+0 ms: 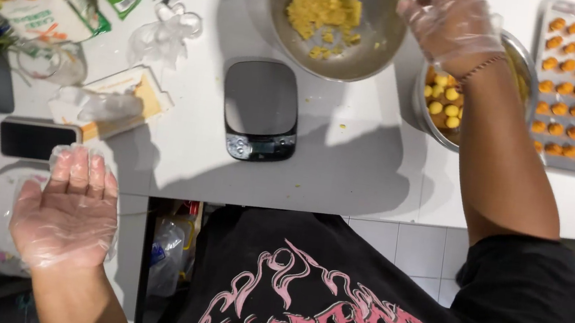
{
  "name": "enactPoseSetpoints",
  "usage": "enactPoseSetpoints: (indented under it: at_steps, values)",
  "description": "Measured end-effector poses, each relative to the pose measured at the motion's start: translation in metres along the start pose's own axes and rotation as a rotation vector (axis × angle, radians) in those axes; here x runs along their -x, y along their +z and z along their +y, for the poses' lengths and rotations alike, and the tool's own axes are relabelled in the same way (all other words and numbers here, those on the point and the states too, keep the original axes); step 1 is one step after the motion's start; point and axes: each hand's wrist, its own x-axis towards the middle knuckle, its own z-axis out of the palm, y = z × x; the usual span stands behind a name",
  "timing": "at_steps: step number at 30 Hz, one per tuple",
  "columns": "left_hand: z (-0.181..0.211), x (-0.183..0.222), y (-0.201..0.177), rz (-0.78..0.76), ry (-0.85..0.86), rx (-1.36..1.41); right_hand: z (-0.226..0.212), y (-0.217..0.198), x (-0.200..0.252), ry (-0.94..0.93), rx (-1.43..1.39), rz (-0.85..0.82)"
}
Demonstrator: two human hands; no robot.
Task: Portioning dough, weighing it on a digital scale, and rolling it into small balls.
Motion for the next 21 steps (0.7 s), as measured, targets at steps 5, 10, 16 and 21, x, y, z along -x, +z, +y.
enactPoseSetpoints:
  at_steps: [5,10,16,21]
  values:
    - [0.011,0.009,-0.027,0.128,0.029,0.087,-0.048,0.096,-0.068,-0.095,0.667,-0.532]
    - [0.018,0.004,-0.058,0.177,0.046,0.187,-0.021,0.192,-0.109,0.060,0.702,-0.642]
    - [0.025,-0.006,-0.062,0.193,0.038,0.184,0.003,0.214,-0.121,0.098,0.915,-0.564]
    - [0.032,-0.005,-0.051,0.179,0.043,0.167,0.051,0.225,-0.162,0.054,0.829,-0.401]
